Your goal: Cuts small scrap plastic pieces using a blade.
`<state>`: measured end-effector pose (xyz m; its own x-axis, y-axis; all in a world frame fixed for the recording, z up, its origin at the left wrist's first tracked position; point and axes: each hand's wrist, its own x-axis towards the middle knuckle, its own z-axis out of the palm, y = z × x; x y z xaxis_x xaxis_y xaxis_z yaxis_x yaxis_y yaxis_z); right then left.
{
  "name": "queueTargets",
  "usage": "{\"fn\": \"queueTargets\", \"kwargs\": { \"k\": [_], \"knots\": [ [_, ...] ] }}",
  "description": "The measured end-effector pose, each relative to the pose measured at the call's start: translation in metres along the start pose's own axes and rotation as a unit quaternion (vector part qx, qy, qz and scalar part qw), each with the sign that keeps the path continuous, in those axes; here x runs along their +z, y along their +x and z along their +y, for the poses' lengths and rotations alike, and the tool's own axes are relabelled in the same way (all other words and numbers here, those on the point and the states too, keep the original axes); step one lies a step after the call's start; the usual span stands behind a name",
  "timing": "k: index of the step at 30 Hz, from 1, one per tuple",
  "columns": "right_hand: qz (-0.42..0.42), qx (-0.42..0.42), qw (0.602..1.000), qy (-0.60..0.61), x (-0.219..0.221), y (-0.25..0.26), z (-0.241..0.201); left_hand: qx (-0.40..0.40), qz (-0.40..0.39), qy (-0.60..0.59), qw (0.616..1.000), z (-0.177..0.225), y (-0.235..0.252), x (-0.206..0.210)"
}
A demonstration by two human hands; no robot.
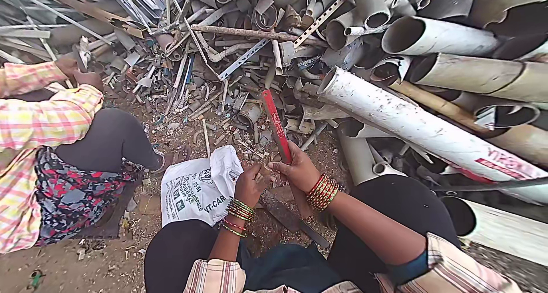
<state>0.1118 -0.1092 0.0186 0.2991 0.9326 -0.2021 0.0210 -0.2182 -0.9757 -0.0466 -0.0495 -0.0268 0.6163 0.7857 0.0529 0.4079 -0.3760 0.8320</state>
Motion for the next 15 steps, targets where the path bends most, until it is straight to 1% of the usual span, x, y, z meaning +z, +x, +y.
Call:
{"fn": "queueTargets", "kwargs": {
  "k": [3,6,11,15],
  "knots": [
    [0.013,-0.002,1.000,-0.019,0.001,0.000,0.003,-0.016,-0.015,0.018,1.000,0.003,0.000,0.004],
    [0.019,0.005,1.000,-0.011,0.000,-0.001,0.001,-0.031,-0.017,0.026,0.999,0.008,0.001,0.003],
    [0.018,0.005,0.998,0.057,-0.004,0.000,-0.001,-0.017,-0.007,0.014,1.000,0.009,-0.001,0.003],
    [0.012,0.061,0.991,0.122,-0.006,-0.002,-0.010,-0.002,-0.016,-0.027,1.000,0.008,-0.002,0.004]
  ]
}}
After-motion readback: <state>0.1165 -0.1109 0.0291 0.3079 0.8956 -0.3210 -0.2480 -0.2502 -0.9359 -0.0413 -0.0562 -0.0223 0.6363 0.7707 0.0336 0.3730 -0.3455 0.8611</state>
